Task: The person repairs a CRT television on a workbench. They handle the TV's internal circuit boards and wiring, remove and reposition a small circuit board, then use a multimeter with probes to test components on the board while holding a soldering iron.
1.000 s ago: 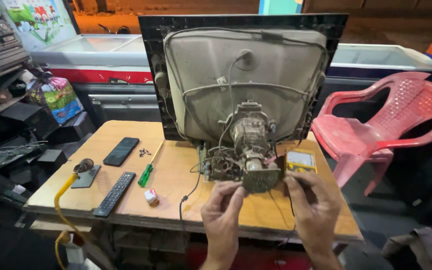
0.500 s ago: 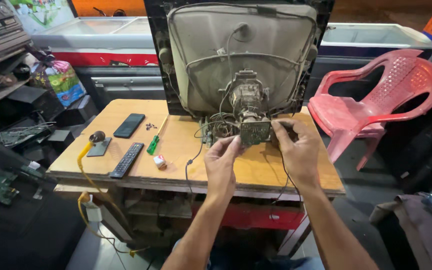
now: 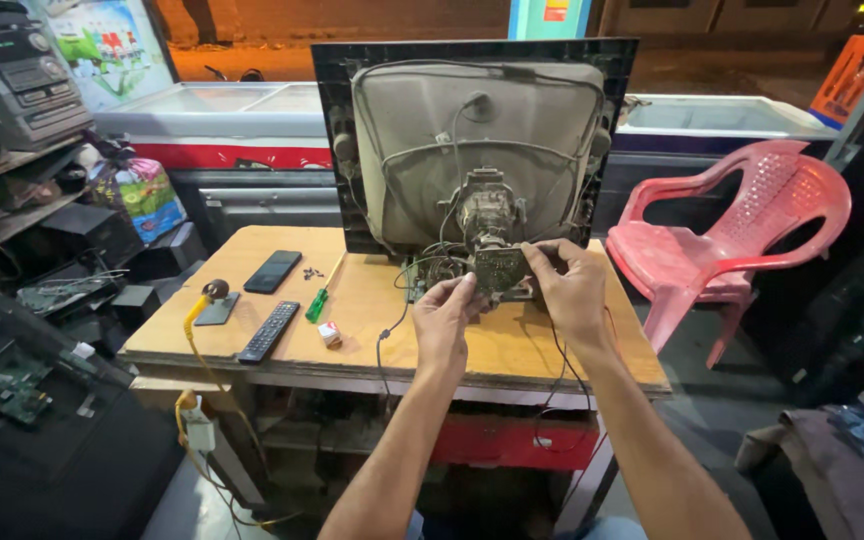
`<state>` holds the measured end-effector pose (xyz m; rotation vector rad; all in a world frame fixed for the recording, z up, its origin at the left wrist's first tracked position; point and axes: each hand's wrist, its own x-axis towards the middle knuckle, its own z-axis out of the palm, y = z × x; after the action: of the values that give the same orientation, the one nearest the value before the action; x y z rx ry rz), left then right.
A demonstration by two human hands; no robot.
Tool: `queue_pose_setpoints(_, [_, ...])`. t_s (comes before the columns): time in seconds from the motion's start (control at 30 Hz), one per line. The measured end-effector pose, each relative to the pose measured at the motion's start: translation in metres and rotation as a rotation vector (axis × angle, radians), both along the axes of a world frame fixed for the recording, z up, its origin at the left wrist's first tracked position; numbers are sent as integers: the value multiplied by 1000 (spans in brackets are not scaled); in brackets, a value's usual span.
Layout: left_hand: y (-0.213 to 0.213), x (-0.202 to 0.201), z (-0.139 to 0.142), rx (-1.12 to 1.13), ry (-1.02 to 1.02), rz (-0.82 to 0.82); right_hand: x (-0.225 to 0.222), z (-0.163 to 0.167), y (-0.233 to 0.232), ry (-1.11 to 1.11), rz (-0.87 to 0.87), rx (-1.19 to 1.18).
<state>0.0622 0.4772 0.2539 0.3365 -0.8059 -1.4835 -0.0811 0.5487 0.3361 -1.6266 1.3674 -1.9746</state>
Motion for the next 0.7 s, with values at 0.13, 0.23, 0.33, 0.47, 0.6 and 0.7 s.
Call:
queue_pose_setpoints(0.13, [-7, 0, -1, 7, 17, 1, 1, 0, -5, -94, 11, 52])
queue_pose_setpoints(0.23, [-12, -1, -2, 15, 10, -6, 0, 0, -8, -135, 25, 90])
queue_pose_setpoints(0.33, [-14, -2, -3, -13, -10, 6, -4, -2, -12, 32, -74, -28])
queue_pose_setpoints(0.47, [-16, -3, -3, -42, 7, -6, -10, -3, -18, 41, -66, 17])
queue_pose_setpoints(0.6, [-19, -5, 0, -17, -26, -10, -15, -4, -25, -23, -15, 47])
queue_pose_setpoints(0.7, [-17, -6, -1, -25, -40, 13, -18, -5, -26, -41, 9, 65])
